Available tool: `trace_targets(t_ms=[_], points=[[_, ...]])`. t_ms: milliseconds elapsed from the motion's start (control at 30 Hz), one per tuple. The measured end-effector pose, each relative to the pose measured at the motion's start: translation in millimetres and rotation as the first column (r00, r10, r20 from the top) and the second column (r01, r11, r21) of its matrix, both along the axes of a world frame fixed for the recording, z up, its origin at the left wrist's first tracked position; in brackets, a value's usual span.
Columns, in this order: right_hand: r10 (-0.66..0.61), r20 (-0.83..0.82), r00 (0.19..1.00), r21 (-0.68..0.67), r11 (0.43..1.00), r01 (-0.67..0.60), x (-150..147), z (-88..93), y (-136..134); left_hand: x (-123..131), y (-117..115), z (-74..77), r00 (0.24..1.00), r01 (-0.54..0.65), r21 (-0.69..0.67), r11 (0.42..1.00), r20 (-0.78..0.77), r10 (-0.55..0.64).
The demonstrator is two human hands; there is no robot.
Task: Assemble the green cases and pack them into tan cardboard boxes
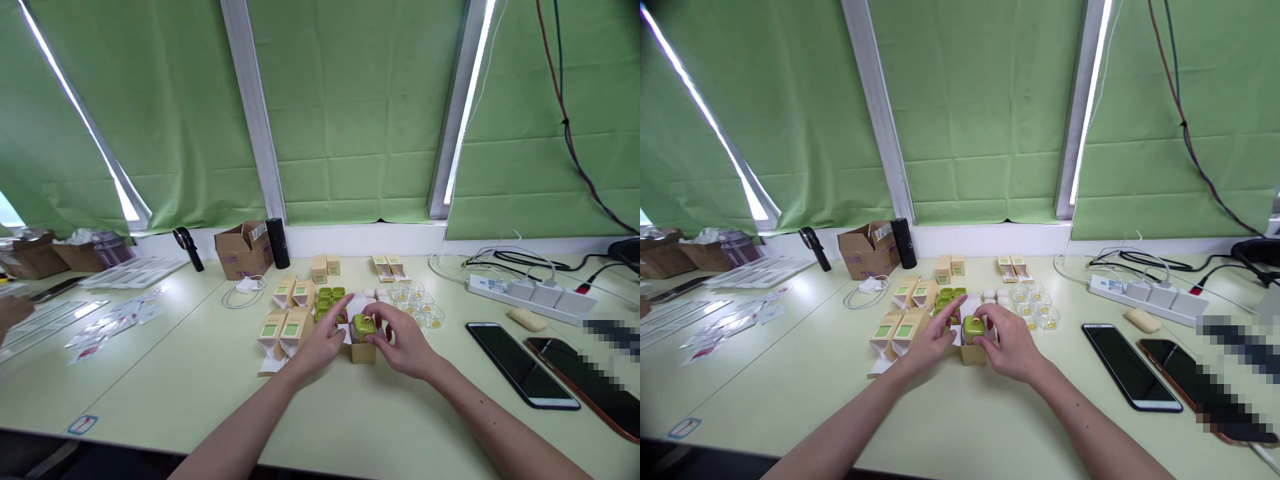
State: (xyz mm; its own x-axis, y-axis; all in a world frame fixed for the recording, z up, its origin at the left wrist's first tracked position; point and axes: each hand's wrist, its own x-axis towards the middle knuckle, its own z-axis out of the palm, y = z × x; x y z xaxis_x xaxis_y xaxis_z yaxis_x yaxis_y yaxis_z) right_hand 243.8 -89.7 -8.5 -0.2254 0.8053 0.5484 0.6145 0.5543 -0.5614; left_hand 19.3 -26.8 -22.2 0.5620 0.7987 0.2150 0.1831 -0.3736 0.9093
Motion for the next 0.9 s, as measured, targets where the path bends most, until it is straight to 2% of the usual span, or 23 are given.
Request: trace_targets(t_ms=[600, 900], points=[[-0.038, 0.061, 0.997, 0.116, 0.993, 0.030, -9, -6.2, 3, 4, -2, 2.4, 0.999, -0.044, 0.027, 0.999, -0.020, 0.045], [-0.066, -0.033, 0.997, 0.043, 0.997, 0.067, -10, -13.5, 6, 3, -1, 1.8, 0.999, -0.044, 0.034, 0.998, -0.024, 0.045]])
